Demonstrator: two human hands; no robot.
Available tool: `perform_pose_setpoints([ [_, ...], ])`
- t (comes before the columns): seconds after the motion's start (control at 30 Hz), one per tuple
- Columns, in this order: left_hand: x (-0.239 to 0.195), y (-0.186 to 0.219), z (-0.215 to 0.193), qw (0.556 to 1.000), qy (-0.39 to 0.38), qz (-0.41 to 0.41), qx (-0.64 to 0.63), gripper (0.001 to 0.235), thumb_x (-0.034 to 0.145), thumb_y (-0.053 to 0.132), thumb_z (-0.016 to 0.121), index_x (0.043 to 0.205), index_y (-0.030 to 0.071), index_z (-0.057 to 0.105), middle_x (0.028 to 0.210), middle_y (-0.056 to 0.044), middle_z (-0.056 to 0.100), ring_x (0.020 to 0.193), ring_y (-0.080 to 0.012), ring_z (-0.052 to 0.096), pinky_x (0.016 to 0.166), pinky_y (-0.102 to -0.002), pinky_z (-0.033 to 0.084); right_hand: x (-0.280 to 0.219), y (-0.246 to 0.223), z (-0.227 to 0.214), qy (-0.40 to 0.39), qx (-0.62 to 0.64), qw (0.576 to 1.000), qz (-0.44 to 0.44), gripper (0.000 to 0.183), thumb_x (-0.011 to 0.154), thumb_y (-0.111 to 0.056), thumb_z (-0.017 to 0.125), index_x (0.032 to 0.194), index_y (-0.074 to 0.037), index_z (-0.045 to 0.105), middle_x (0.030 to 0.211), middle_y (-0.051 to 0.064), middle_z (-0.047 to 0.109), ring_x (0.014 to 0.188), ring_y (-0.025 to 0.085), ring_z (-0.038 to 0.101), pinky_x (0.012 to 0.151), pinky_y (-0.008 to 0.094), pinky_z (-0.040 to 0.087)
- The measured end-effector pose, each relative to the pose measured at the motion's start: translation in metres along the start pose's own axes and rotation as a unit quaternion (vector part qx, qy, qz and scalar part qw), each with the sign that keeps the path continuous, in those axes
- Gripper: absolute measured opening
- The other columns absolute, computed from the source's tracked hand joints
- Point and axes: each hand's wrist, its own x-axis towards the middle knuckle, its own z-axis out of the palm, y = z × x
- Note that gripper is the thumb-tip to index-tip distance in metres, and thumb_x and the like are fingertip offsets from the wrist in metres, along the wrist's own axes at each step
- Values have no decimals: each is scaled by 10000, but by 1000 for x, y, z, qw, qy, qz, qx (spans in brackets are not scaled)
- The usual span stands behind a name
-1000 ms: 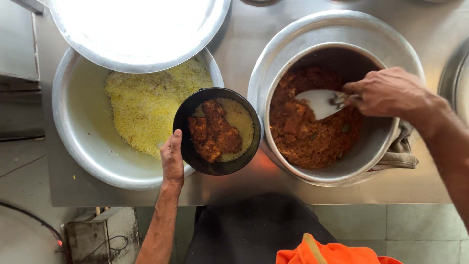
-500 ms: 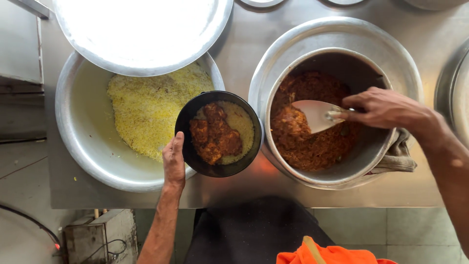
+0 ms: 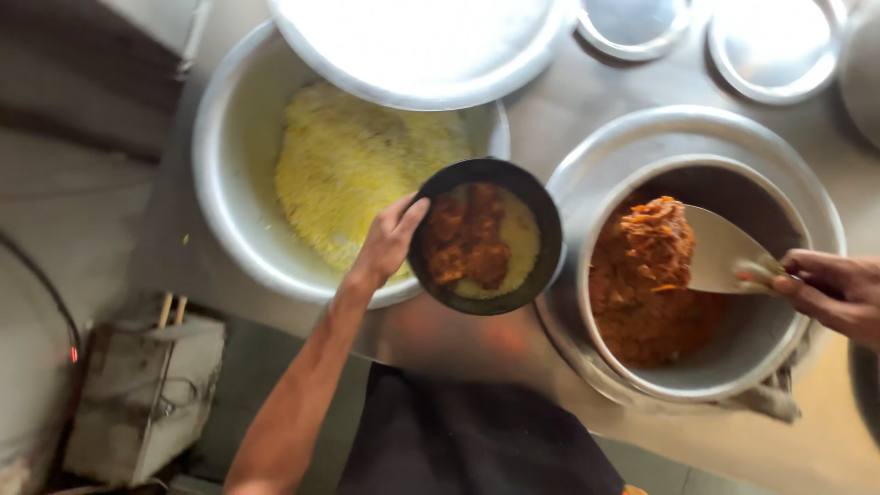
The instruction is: The person stands at a stainless steel counter in a commercial kitchen and serves food into a black bowl. They scoop yellow rice from a large basin into the bowl, then use a serving spatula to scoop curry with meat pieces from a large pot on top of the rice, repeating the scooping to fill the bowl.
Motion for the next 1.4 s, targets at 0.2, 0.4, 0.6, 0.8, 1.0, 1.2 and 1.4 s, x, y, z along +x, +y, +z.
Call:
perform_pose_setpoints([
  [0.2, 61, 13, -15, 989, -132, -20, 68, 450, 1036, 392, 522, 1264, 44, 693, 1118, -109, 762, 1007, -203, 716, 900, -341, 572, 8, -105, -25, 13, 27, 992, -122, 218, 1035, -318, 616, 1063, -124, 712, 638, 16, 560, 526, 67, 463, 447, 311, 424],
  [0.4, 89, 27, -10, 977, -181, -40, 108, 499, 988, 466, 529, 1294, 101, 678, 1131, -75, 761, 1007, -179, 715, 929, -351, 574, -10, -327, -8, -33, -347, 937, -36, 345, 1053, -449, 500, 1257, -214, 650, 570, 73, 605, 460, 158, 562, 525, 342, 473],
  [0.6, 90, 16, -9, 979, -193, -31, 57, 524, 1001, 491, 534, 1268, 73, 704, 1148, -92, 780, 1062, -203, 726, 950, -349, 579, -20, -391, 21, -70, -381, 918, -92, 389, 1055, -479, 394, 1056, -150, 601, 617, 49, 658, 524, 219, 634, 513, 400, 547],
  [0.8, 83, 25, -4, 986, -147, -47, 70, 517, 1022, 489, 487, 1256, 78, 695, 1191, -101, 749, 1099, -199, 670, 936, -352, 528, -49, -326, -30, 4, -455, 891, 8, 326, 1066, -460, 470, 1087, -185, 646, 576, 14, 621, 491, 143, 648, 508, 328, 513],
  [1.0, 84, -6, 12, 991, -77, 58, 97, 628, 1028, 585, 441, 1180, 33, 698, 1082, -147, 760, 972, -208, 694, 857, -391, 553, -102, -125, -35, 209, -128, 968, 46, 331, 1058, -359, 606, 1145, -66, 734, 640, 94, 624, 520, 245, 606, 509, 410, 511],
  [1.2, 69, 3, 3, 990, -65, 7, 123, 735, 1048, 685, 400, 859, -5, 569, 768, -71, 522, 780, -164, 463, 722, -384, 469, -94, -179, -4, 182, -243, 929, 210, 367, 1048, -475, 566, 1090, -143, 717, 815, 160, 746, 763, 345, 729, 732, 506, 560],
  [1.4, 57, 21, 6, 994, -37, -68, 75, 716, 998, 698, 415, 936, 43, 698, 801, 5, 562, 809, -126, 504, 756, -335, 486, -73, -203, 19, 142, -225, 944, 196, 388, 1055, -469, 515, 1043, -109, 658, 815, 158, 755, 770, 330, 740, 755, 494, 561],
])
